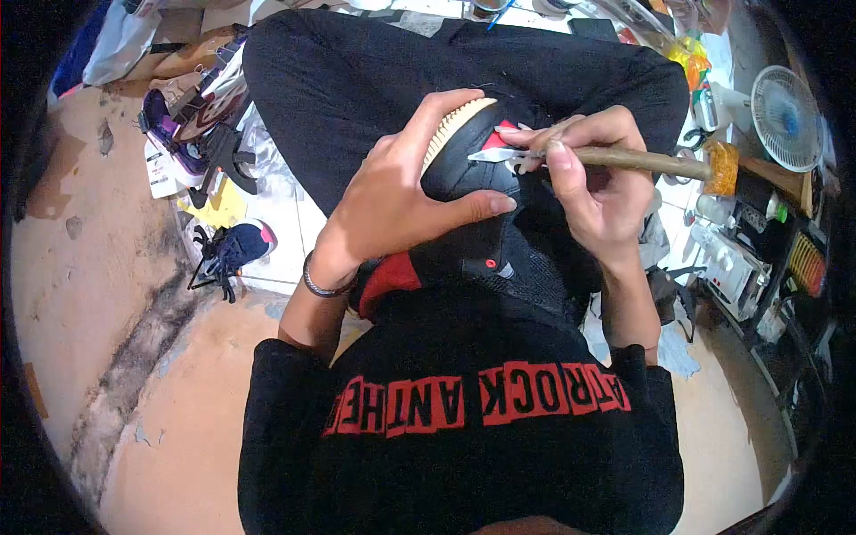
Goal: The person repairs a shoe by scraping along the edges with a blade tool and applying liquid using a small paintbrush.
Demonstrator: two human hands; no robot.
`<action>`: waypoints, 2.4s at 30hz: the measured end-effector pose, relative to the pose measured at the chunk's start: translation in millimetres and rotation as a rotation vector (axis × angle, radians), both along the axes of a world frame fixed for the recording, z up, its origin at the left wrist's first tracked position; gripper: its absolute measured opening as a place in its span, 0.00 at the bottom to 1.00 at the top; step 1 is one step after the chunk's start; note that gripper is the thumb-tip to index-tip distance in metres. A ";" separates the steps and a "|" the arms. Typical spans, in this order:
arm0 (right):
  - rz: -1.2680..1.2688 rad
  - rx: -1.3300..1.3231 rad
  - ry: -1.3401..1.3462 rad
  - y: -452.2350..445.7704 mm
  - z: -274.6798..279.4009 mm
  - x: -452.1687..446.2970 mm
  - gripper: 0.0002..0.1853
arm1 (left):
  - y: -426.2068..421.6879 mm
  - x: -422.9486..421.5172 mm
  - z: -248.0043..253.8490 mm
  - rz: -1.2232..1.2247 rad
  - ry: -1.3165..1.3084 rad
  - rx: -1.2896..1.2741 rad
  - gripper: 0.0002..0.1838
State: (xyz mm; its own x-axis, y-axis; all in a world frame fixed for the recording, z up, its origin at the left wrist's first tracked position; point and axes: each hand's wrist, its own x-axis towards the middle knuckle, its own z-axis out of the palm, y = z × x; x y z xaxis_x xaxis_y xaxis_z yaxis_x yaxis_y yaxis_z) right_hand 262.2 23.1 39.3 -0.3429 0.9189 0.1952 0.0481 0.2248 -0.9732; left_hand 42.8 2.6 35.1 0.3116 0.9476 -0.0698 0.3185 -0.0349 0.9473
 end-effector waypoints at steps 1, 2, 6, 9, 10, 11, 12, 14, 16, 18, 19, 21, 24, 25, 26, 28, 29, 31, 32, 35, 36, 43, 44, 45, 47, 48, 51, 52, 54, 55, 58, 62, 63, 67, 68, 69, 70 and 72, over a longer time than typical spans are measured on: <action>0.029 0.013 -0.057 0.8 1.8 2.5 0.03 | -0.4 -0.2 -0.3 0.001 -0.003 0.001 0.46; 0.024 -0.010 -0.035 0.8 1.9 4.7 0.03 | -0.3 -0.5 -0.5 0.003 -0.005 0.003 0.46; -0.051 -0.052 0.068 -2.1 -4.1 2.9 0.04 | -2.4 0.2 -1.9 0.008 -0.002 0.064 0.46; 0.007 -0.045 0.003 -1.2 2.5 3.3 0.04 | -0.5 -0.4 -1.3 0.000 -0.004 0.036 0.46; 0.054 -0.045 -0.043 -0.8 5.3 4.3 0.03 | -0.3 -0.6 0.3 0.000 -0.013 0.011 0.46; 0.055 -0.052 -0.057 -0.9 5.2 5.5 0.03 | -0.3 -0.7 1.2 -0.002 -0.022 -0.014 0.46; 0.055 -0.059 -0.071 -0.3 5.0 6.9 0.03 | -0.7 -0.5 0.3 0.001 -0.024 0.004 0.46; 0.047 -0.085 -0.072 0.0 5.8 7.5 0.03 | -2.0 0.1 -2.4 0.007 -0.027 0.041 0.46; 0.034 -0.128 -0.045 -0.3 7.8 6.3 0.03 | -2.1 -0.4 -1.1 0.004 0.000 0.055 0.46; 0.054 -0.044 -0.080 -0.7 4.9 5.0 0.03 | -2.3 -0.6 2.6 0.003 0.000 0.014 0.46; 0.062 0.000 -0.098 -0.7 2.9 4.0 0.03 | -2.8 -0.9 6.1 0.002 -0.014 -0.033 0.47; -0.022 0.060 -0.052 -1.2 -2.4 -4.6 0.04 | -2.2 -1.2 8.2 0.006 -0.026 -0.097 0.47; -0.042 0.073 -0.096 -3.0 -0.9 -0.4 0.04 | -1.0 -0.5 7.6 0.012 -0.026 -0.112 0.47; -0.026 0.066 -0.127 -3.1 0.4 1.4 0.03 | -1.3 -0.4 7.0 0.008 -0.024 -0.092 0.47; -0.047 0.027 -0.056 -5.6 0.6 -0.9 0.03 | -2.8 -0.7 6.6 0.006 -0.020 -0.076 0.47; -0.022 -0.001 0.025 -6.9 1.8 -1.3 0.03 | -4.0 -1.2 5.9 0.000 0.000 -0.060 0.47; -0.013 -0.015 0.063 -7.2 2.3 -0.9 0.03 | -4.3 -1.0 5.5 -0.006 0.008 -0.052 0.47; 0.002 0.003 0.014 -6.8 3.5 -0.8 0.04 | -3.8 -0.7 6.3 -0.001 -0.009 -0.058 0.47; 0.001 0.004 -0.020 -6.4 4.9 -0.8 0.04 | -3.4 -0.3 6.6 0.000 -0.017 -0.060 0.47; -0.029 -0.012 -0.078 -5.5 4.5 -1.9 0.04 | -3.6 0.6 -0.1 0.015 0.008 0.050 0.46; -0.040 -0.018 -0.098 -5.3 3.8 -1.5 0.04 | -3.6 0.5 1.8 0.011 0.007 0.011 0.46; -0.145 0.106 -0.019 -11.4 -14.0 -14.4 0.04 | -1.9 -1.2 6.1 0.024 0.003 -0.098 0.46; -0.119 0.158 -0.083 -11.8 -14.1 -11.0 0.05 | -1.2 -1.3 6.8 0.025 0.001 -0.108 0.46; -0.134 0.103 -0.008 -12.1 -13.6 -10.5 0.05 | -0.9 -1.4 7.7 0.019 -0.002 -0.108 0.46; -0.159 -0.010 0.146 -14.7 -12.0 -11.1 0.05 | -2.3 -2.3 9.9 0.012 -0.006 -0.109 0.45; -0.149 -0.001 0.144 -15.1 -12.1 -9.8 0.06 | -2.7 -2.9 9.3 0.012 -0.005 -0.094 0.45; -0.087 0.048 0.079 -12.8 -8.4 -9.8 0.06 | -4.1 -2.0 7.3 0.013 -0.003 -0.069 0.45; -0.073 0.089 0.060 -12.6 -10.8 -11.0 0.07 | -3.8 -1.3 7.9 0.017 -0.002 -0.072 0.45; -0.061 0.136 -0.005 -11.4 -11.7 -10.2 0.07 | -3.9 -0.9 8.5 0.018 0.004 -0.077 0.44; -0.055 0.160 -0.036 -10.6 -12.0 -9.9 0.07 | -4.0 -1.4 7.9 0.013 0.009 -0.078 0.44; -0.093 0.077 0.154 -10.2 -13.2 -7.2 0.06 | -4.4 1.4 5.4 0.059 0.009 0.015 0.39; -0.200 -0.102 0.349 -7.0 -2.9 -4.8 0.06 | -4.2 7.6 1.7 0.158 0.055 0.100 0.28; -0.254 -0.156 0.373 -7.4 -0.4 -4.3 0.06 | -4.7 9.3 1.3 0.165 0.055 0.094 0.26; -0.361 -0.268 0.332 -0.8 -6.6 -5.0 0.04 | -1.7 10.0 6.2 0.147 0.075 0.028 0.19; -0.354 -0.283 0.390 2.0 -6.0 -7.2 0.06 | -0.5 8.9 8.8 0.129 0.086 -0.002 0.18; -0.374 -0.263 0.297 8.0 -8.6 -2.5 0.06 | 0.6 8.3 6.4 0.142 0.058 0.026 0.18; -0.395 -0.245 0.202 17.2 -14.1 6.2 0.06 | 0.4 8.1 0.0 0.154 0.029 0.054 0.18; -0.400 -0.145 0.246 41.3 -17.3 8.5 0.08 | 3.5 4.2 -3.2 0.121 0.009 0.061 0.20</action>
